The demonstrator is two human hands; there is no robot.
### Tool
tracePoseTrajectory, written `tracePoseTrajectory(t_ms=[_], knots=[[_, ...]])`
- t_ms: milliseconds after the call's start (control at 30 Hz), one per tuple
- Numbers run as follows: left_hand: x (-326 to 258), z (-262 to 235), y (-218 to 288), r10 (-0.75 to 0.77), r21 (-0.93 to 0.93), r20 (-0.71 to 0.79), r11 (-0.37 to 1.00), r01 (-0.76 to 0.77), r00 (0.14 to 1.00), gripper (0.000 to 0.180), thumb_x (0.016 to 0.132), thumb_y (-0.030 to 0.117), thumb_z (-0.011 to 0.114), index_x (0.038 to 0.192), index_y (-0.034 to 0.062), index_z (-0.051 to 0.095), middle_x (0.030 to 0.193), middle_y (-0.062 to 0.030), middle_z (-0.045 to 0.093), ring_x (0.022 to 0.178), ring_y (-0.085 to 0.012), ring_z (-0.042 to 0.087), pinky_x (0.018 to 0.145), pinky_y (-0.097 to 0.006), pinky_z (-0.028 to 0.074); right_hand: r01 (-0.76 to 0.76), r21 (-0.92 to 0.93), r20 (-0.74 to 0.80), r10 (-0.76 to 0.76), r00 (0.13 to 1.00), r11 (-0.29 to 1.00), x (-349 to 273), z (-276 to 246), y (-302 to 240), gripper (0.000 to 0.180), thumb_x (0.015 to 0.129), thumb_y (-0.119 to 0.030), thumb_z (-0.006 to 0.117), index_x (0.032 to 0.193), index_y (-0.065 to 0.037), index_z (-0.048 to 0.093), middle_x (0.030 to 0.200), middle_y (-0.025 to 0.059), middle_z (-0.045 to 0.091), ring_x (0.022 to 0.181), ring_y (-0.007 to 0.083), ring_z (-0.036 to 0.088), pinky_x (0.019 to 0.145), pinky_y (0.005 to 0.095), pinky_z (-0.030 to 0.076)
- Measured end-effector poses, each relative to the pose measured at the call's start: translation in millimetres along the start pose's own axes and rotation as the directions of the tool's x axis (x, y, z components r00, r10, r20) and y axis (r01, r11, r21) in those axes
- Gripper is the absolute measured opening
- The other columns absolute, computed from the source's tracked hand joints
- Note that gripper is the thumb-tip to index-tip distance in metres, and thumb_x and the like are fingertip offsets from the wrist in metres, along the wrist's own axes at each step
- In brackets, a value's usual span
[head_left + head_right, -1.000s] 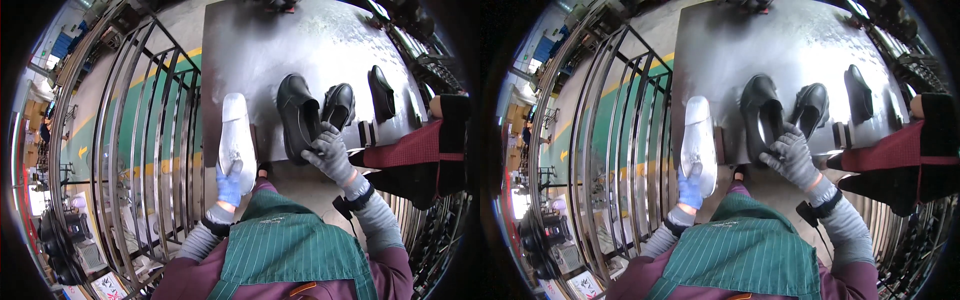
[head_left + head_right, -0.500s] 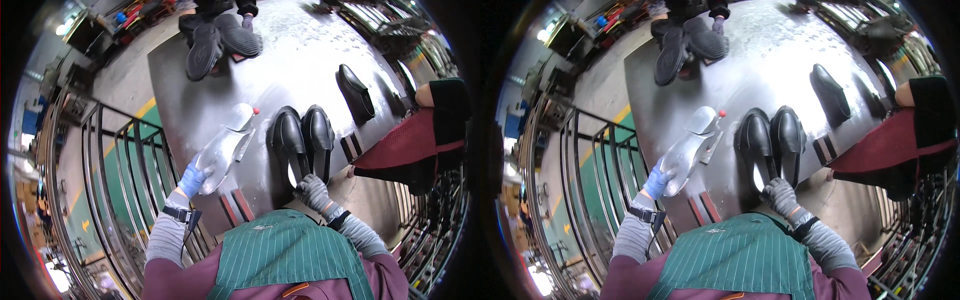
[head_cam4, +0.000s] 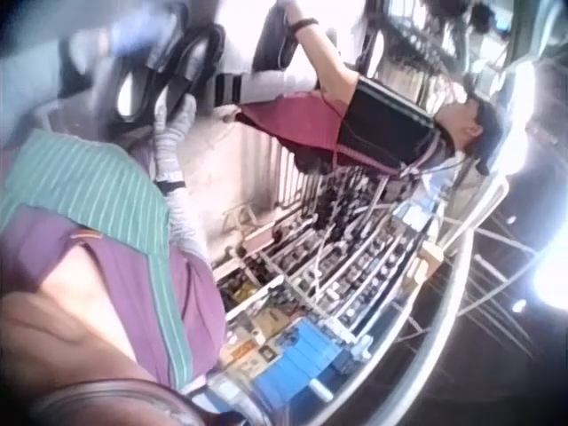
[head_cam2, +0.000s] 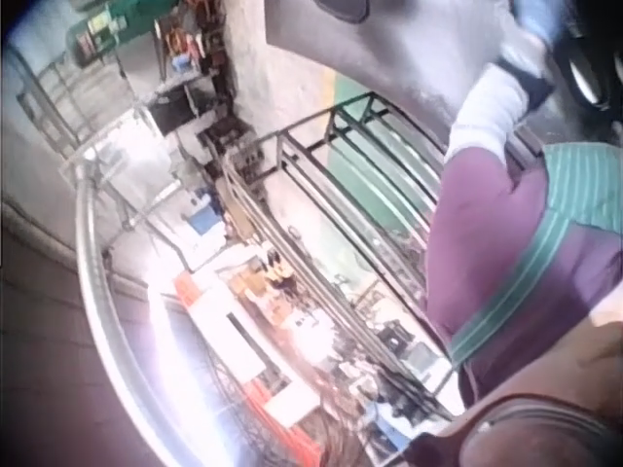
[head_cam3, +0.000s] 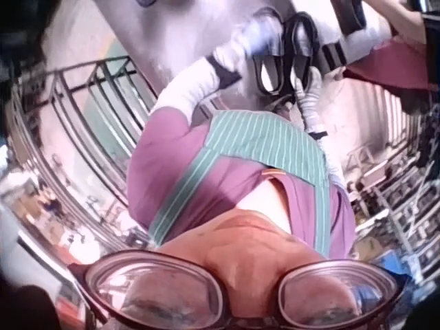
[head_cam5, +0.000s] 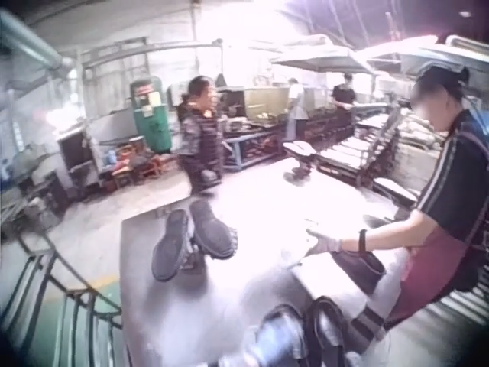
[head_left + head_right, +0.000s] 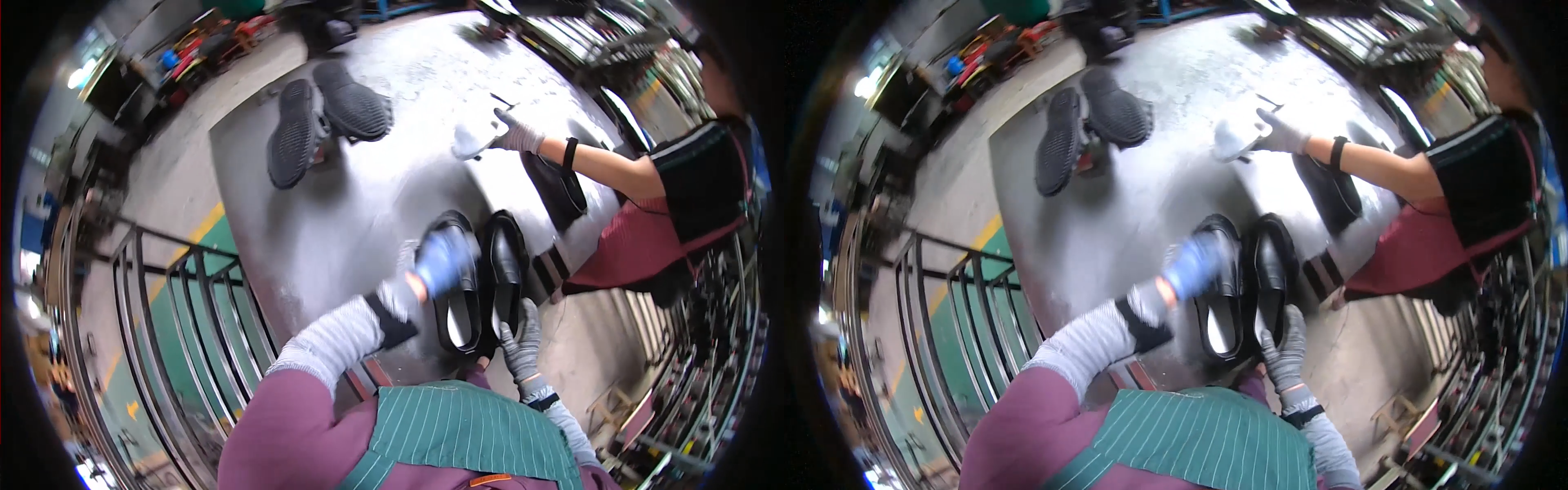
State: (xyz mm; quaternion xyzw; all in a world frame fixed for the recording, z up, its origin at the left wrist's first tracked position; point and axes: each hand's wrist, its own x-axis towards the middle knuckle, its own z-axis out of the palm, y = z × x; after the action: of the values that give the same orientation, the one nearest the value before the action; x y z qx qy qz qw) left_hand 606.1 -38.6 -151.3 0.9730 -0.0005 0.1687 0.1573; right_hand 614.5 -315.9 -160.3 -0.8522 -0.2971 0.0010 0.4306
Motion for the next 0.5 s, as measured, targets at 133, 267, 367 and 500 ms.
tracePoseTrajectory(t_ms=[133, 267, 367, 500], knots=[[-70.7, -31.0, 119.9, -0.324, -0.209, 0.717, 0.745, 0.634, 0.618, 0.056, 0.086, 0.048, 0.047, 0.108, -0.0011, 0.062, 0.102, -0.025, 0.064, 0.096, -0.0377, 0.062, 0.086, -0.05, 0.046, -0.203, 0.013, 0.56, 0.161, 0.813, 0.979, -35.6, -7.3, 57.2, 0.068, 0.085, -0.018, 0.06, 0.141, 0.003, 0.027, 0.138, 0.0272, 0.038, 0.128, 0.0393, 0.037, 0.106, 0.0397, 0.032], [-94.0, 85.0, 134.8, -0.551, 0.083, 0.558, 0.781, 0.619, 0.621, 0.048, 0.086, 0.034, 0.048, 0.12, 0.0006, 0.054, 0.109, -0.0168, 0.065, 0.098, -0.0319, 0.064, 0.084, -0.044, 0.049, -0.227, -0.021, 0.759, 0.163, 0.63, 0.974, -26.7, -14.1, 27.4, 0.061, 0.091, -0.019, 0.056, 0.141, 0.003, 0.028, 0.139, 0.0218, 0.039, 0.13, 0.0306, 0.038, 0.106, 0.0355, 0.031], [-106.6, 26.2, 123.9, -0.663, -0.009, 0.473, 0.655, 0.756, 0.58, 0.038, 0.083, 0.024, 0.051, 0.117, 0.0073, 0.057, 0.103, -0.0155, 0.067, 0.092, -0.0333, 0.065, 0.076, -0.044, 0.052, -0.184, 0.251, 0.848, -0.124, 0.515, 0.95, 3.7, -18.1, 96.7, 0.056, 0.093, -0.019, 0.057, 0.14, 0.001, 0.033, 0.137, 0.0165, 0.044, 0.124, 0.0231, 0.044, 0.102, 0.0313, 0.036], [-205.1, -107.7, 165.3, -0.793, -0.316, 0.284, 0.454, 0.833, 0.539, 0.051, 0.08, 0.029, 0.056, 0.128, 0.0109, 0.052, 0.112, -0.0202, 0.061, 0.103, -0.0364, 0.058, 0.089, -0.042, 0.045, -0.271, 0.408, 0.823, -0.222, 0.523, 0.872, 37.5, 12.8, 145.3, 0.048, 0.092, -0.001, 0.052, 0.139, -0.006, 0.039, 0.137, 0.0075, 0.046, 0.119, 0.0163, 0.047, 0.101, 0.0285, 0.036]])
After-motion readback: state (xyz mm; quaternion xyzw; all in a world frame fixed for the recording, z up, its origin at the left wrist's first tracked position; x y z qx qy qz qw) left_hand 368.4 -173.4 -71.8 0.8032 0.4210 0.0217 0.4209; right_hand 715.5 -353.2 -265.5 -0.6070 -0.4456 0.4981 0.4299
